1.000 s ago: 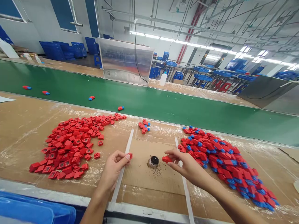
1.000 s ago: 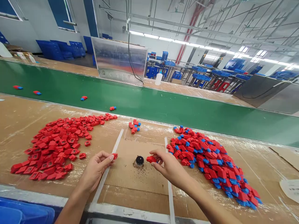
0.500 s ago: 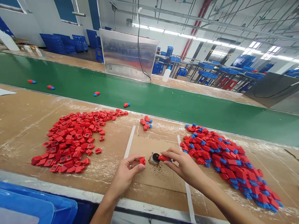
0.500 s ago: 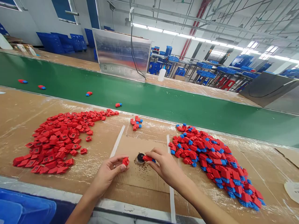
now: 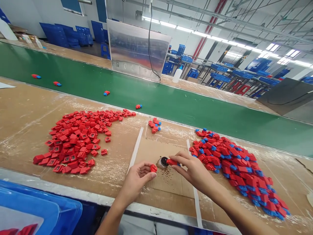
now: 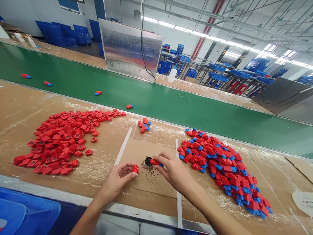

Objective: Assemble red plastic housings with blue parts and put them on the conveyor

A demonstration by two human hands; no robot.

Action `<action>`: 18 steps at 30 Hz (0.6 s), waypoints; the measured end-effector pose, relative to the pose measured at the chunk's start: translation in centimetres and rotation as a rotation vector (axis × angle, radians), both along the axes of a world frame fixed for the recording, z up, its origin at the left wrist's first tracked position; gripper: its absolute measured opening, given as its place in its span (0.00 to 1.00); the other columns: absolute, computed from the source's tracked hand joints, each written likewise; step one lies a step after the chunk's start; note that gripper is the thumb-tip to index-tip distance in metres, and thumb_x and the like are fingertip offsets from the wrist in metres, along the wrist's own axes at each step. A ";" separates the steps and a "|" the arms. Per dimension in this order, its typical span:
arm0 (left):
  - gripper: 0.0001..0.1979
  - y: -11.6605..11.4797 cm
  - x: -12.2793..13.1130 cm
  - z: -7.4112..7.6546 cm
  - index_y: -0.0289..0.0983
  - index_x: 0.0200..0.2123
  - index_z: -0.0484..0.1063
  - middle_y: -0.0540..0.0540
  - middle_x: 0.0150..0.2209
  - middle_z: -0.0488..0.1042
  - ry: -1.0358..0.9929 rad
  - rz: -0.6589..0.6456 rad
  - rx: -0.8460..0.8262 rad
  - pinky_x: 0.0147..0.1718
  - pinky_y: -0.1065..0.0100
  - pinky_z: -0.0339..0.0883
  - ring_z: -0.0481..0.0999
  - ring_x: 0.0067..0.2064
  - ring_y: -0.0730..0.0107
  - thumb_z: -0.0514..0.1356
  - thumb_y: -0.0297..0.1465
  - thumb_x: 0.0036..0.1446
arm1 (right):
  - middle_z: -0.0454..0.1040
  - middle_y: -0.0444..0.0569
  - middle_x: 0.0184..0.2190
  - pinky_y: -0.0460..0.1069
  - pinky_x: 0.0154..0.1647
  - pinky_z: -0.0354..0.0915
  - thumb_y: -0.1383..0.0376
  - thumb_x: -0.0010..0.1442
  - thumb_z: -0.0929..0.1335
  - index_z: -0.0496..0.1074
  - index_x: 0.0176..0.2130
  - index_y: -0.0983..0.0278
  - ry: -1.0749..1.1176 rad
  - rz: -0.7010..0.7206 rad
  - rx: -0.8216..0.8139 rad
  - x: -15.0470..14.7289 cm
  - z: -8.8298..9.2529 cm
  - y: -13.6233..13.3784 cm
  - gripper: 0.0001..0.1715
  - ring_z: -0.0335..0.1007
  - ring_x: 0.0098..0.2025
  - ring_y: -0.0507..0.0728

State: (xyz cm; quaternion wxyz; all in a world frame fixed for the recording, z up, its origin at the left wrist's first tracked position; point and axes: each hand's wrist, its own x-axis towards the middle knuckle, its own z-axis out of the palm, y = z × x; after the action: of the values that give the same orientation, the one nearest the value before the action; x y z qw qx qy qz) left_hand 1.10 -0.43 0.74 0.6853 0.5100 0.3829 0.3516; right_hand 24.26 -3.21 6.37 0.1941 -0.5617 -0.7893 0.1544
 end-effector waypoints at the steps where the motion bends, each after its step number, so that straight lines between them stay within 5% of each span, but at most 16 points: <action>1: 0.12 0.0 0.0 0.0 0.36 0.38 0.76 0.45 0.35 0.77 -0.002 0.002 0.000 0.39 0.69 0.67 0.74 0.37 0.67 0.67 0.33 0.50 | 0.75 0.52 0.40 0.51 0.40 0.69 0.62 0.65 0.63 0.73 0.48 0.60 0.001 0.000 0.001 0.0 0.0 0.0 0.14 0.74 0.39 0.58; 18: 0.12 -0.7 0.1 -0.3 0.36 0.39 0.75 0.47 0.34 0.75 -0.075 -0.066 -0.061 0.39 0.71 0.65 0.72 0.37 0.70 0.67 0.30 0.50 | 0.74 0.51 0.40 0.52 0.40 0.68 0.62 0.65 0.65 0.72 0.49 0.61 0.090 0.002 0.010 -1.2 1.5 0.1 0.14 0.71 0.39 0.57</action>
State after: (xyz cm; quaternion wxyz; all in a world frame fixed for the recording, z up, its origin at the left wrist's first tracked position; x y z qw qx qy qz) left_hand 1.24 -1.09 0.40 0.7255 0.4878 0.3506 0.3358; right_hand 23.10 -3.12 7.85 0.2320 -0.5523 -0.7811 0.1760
